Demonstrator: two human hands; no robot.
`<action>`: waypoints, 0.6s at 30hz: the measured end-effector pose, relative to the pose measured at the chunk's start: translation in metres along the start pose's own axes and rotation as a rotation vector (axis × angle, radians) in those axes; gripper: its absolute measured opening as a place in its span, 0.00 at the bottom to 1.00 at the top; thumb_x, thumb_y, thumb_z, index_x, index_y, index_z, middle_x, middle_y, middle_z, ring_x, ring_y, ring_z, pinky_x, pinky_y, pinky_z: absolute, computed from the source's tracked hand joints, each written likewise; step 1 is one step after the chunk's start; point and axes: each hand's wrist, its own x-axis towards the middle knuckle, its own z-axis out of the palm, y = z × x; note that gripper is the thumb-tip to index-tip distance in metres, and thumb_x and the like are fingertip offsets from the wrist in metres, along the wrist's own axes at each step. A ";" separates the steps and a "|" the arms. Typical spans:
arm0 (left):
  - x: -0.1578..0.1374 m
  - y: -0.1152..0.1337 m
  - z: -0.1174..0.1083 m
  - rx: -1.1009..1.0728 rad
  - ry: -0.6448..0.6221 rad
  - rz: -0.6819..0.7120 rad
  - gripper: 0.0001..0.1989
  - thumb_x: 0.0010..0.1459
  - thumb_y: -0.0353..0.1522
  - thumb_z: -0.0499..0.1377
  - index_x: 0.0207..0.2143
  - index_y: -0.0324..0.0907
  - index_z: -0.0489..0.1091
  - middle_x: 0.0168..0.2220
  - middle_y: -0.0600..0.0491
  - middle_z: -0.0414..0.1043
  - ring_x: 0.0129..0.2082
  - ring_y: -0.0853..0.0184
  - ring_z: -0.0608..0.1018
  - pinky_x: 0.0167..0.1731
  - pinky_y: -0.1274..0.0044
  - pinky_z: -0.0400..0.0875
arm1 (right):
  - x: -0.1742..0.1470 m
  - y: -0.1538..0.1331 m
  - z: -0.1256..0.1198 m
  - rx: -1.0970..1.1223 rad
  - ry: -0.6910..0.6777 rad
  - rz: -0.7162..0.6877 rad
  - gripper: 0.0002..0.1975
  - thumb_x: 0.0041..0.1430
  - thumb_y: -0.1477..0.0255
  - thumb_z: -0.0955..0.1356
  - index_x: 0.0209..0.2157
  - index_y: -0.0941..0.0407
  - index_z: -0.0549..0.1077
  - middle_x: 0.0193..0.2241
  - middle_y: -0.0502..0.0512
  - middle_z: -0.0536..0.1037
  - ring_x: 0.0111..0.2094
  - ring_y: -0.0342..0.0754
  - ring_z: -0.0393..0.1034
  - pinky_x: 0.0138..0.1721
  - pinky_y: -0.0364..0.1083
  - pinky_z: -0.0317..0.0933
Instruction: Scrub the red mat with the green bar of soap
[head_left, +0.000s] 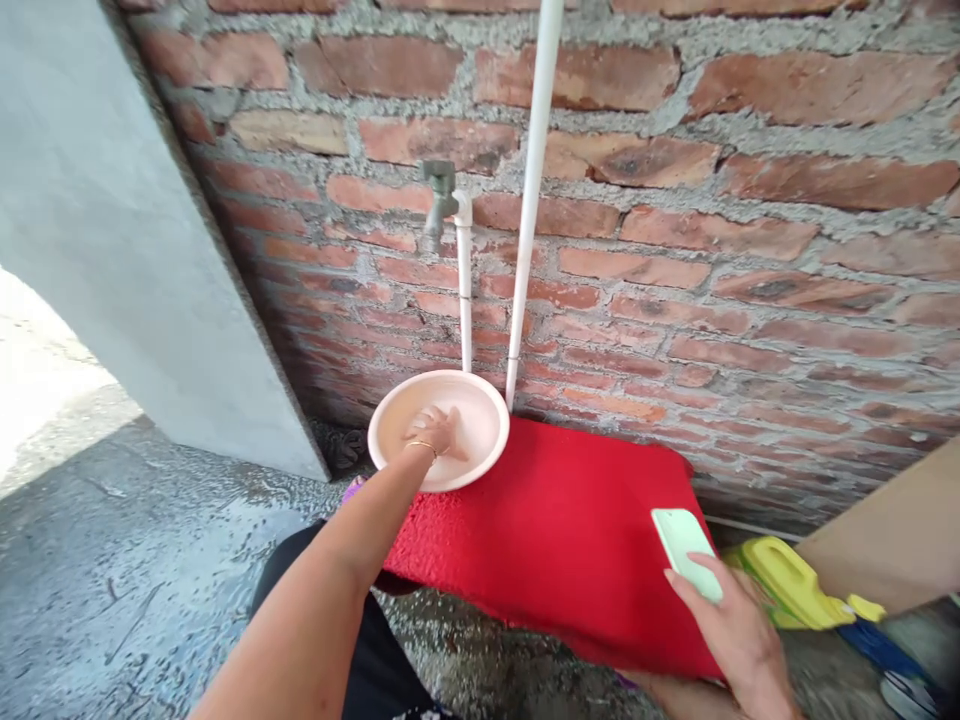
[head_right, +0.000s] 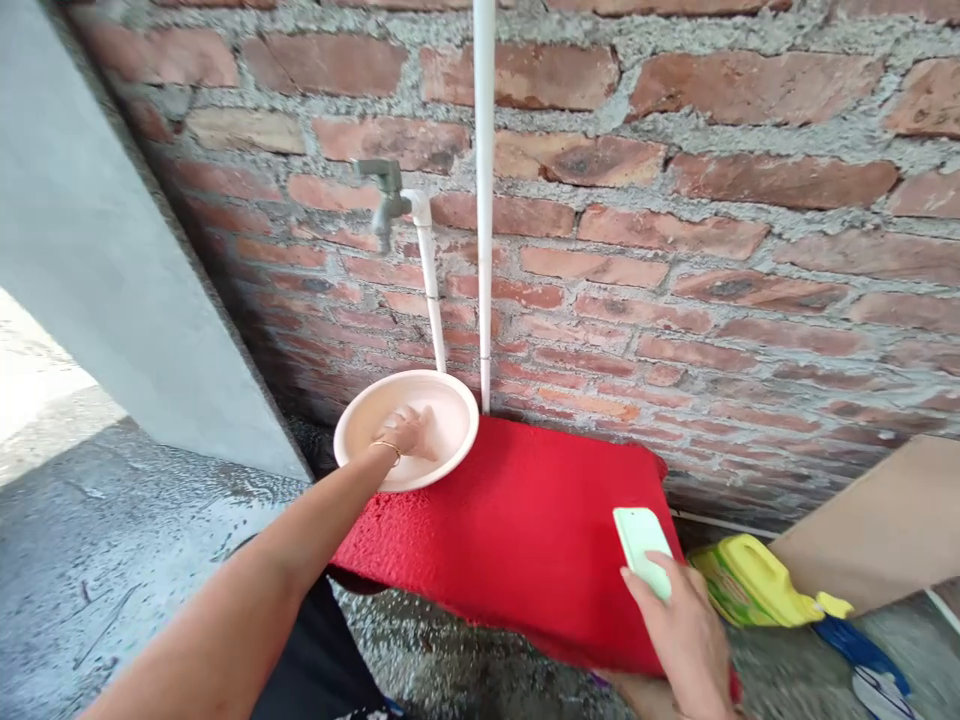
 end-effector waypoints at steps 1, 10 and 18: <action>0.001 0.000 0.001 -0.017 0.012 0.010 0.61 0.42 0.52 0.68 0.72 0.51 0.39 0.73 0.35 0.30 0.66 0.25 0.41 0.48 0.34 0.56 | 0.009 -0.028 0.008 0.052 -0.037 -0.027 0.25 0.49 0.47 0.67 0.41 0.49 0.77 0.40 0.56 0.75 0.39 0.55 0.72 0.39 0.51 0.64; 0.009 -0.002 0.003 -0.043 -0.001 0.053 0.69 0.33 0.50 0.72 0.72 0.53 0.36 0.72 0.34 0.28 0.66 0.24 0.39 0.46 0.32 0.53 | 0.067 -0.266 0.097 0.254 -0.222 -0.497 0.17 0.51 0.60 0.69 0.42 0.50 0.77 0.38 0.53 0.70 0.38 0.49 0.69 0.41 0.47 0.62; 0.011 -0.003 0.003 -0.099 -0.005 0.071 0.69 0.34 0.53 0.71 0.72 0.51 0.36 0.72 0.34 0.27 0.66 0.23 0.37 0.48 0.32 0.52 | 0.084 -0.318 0.151 0.455 -0.289 -0.412 0.14 0.42 0.65 0.73 0.35 0.52 0.78 0.34 0.51 0.69 0.36 0.49 0.66 0.45 0.50 0.59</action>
